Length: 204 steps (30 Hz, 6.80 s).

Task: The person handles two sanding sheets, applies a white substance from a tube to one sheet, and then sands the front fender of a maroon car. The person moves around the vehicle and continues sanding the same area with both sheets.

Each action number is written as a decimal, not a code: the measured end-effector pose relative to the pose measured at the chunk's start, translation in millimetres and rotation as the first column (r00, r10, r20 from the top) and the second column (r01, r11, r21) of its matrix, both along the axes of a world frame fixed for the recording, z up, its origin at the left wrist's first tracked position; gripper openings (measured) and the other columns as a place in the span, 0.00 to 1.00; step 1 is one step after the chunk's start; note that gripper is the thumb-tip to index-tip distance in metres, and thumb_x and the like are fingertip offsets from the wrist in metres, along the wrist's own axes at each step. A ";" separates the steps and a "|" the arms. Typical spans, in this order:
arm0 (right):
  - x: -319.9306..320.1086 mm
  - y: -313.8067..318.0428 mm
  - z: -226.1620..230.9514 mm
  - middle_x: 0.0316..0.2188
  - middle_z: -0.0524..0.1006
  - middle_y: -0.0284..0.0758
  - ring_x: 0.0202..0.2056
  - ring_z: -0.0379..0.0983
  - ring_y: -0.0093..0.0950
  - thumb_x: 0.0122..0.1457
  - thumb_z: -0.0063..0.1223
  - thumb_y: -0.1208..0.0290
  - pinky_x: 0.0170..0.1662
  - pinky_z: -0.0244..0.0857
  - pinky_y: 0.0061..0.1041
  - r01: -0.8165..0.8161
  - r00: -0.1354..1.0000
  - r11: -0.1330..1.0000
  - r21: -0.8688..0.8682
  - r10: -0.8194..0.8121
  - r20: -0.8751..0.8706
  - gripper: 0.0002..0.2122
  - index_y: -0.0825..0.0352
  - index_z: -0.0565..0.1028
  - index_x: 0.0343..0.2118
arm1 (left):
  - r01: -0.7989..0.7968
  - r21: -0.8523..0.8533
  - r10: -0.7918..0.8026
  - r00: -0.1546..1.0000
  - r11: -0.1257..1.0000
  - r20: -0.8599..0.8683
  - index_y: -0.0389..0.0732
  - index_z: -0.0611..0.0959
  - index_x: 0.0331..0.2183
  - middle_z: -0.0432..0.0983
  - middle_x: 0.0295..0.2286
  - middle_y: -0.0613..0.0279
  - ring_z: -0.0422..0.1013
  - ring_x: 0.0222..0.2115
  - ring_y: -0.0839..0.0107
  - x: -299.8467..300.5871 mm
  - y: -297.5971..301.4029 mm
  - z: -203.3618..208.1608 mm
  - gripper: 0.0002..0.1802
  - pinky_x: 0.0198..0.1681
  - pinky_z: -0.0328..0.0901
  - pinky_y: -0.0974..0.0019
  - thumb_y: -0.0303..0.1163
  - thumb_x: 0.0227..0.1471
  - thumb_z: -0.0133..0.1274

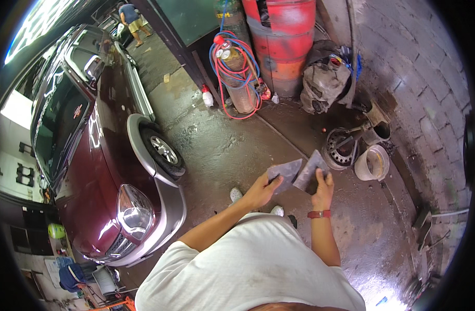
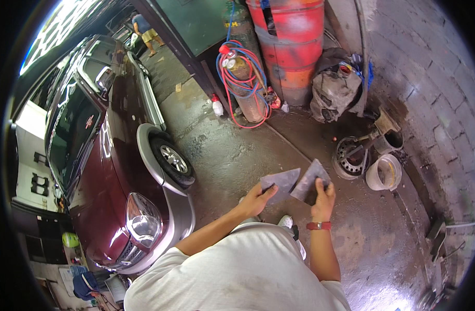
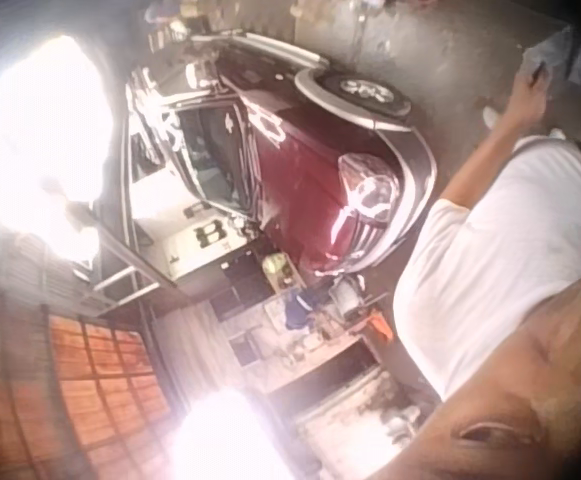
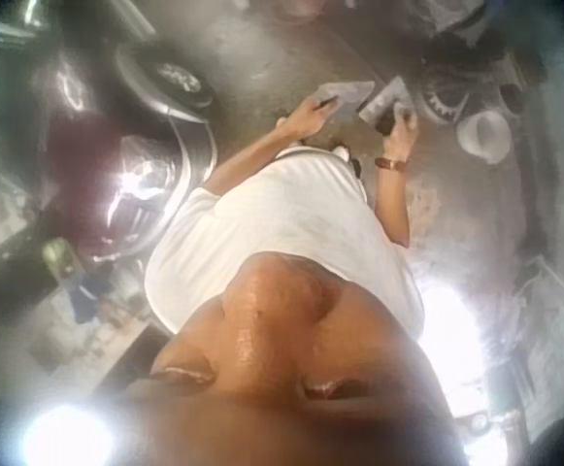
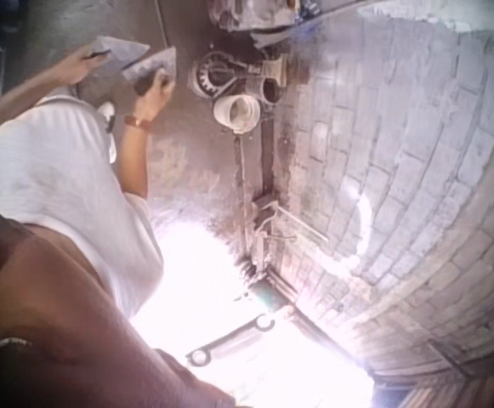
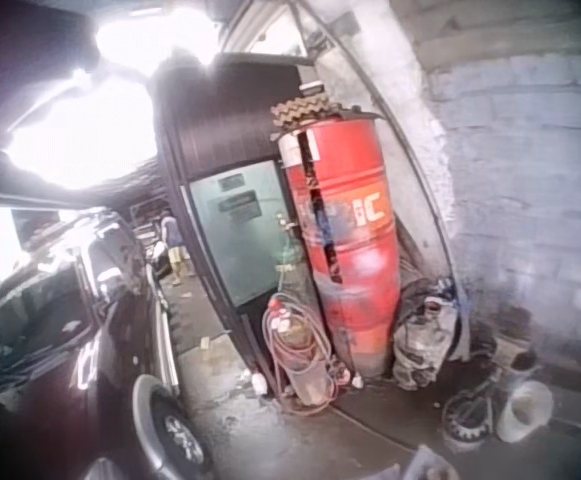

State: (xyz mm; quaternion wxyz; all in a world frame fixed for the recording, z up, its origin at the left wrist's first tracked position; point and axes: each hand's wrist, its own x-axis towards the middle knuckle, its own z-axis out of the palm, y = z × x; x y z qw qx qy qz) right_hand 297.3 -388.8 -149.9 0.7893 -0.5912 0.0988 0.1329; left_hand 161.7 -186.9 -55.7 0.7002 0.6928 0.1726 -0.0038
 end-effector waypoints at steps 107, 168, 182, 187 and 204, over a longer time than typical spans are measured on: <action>610.2 2164.5 93.5 0.48 0.83 0.32 0.46 0.79 0.23 0.66 0.64 0.72 0.53 0.73 0.28 -0.975 -0.218 -0.218 -0.048 0.976 0.003 0.17 0.69 0.77 0.56 | -0.961 -0.143 0.963 0.250 0.235 -0.102 0.27 0.82 0.35 0.82 0.28 0.44 0.78 0.29 0.56 439.5 1894.1 -20.9 0.20 0.37 0.71 0.54 0.40 0.61 0.61; 202.3 1816.6 -162.5 0.43 0.84 0.33 0.41 0.82 0.22 0.68 0.60 0.73 0.48 0.76 0.25 0.593 -0.423 -0.774 0.221 -0.533 -0.732 0.10 0.66 0.77 0.50 | 0.690 -0.643 -0.354 -0.723 -0.332 -0.593 0.38 0.73 0.62 0.76 0.58 0.59 0.71 0.60 0.67 516.8 1477.2 -211.8 0.25 0.64 0.63 0.59 0.37 0.70 0.54; -191.6 1796.8 -505.8 0.67 0.68 0.50 0.63 0.70 0.51 0.57 0.68 0.58 0.64 0.67 0.42 0.278 -0.380 0.382 -0.881 -0.799 -0.466 0.22 0.68 0.80 0.48 | 0.955 -0.291 -0.405 -0.243 0.060 -0.881 0.36 0.72 0.62 0.75 0.59 0.54 0.71 0.59 0.66 496.7 1518.4 -335.2 0.27 0.64 0.65 0.58 0.37 0.69 0.56; -190.2 1708.3 -493.4 0.53 0.80 0.43 0.48 0.79 0.43 0.56 0.70 0.59 0.54 0.73 0.39 0.333 -0.619 0.123 -0.935 -0.719 -0.315 0.18 0.64 0.82 0.46 | 0.963 -0.257 -0.355 -0.212 0.083 -0.910 0.35 0.73 0.61 0.77 0.56 0.56 0.72 0.57 0.67 481.1 1531.9 -349.7 0.25 0.62 0.66 0.60 0.36 0.69 0.56; -152.0 1632.8 -363.2 0.61 0.72 0.41 0.45 0.80 0.30 0.61 0.67 0.71 0.52 0.74 0.31 0.244 -0.695 -0.427 -0.871 -0.704 0.151 0.15 0.68 0.79 0.49 | 0.933 -0.360 -0.466 -0.315 0.009 -0.827 0.36 0.74 0.61 0.76 0.57 0.55 0.73 0.57 0.65 506.6 1511.9 -341.5 0.24 0.63 0.65 0.59 0.36 0.70 0.54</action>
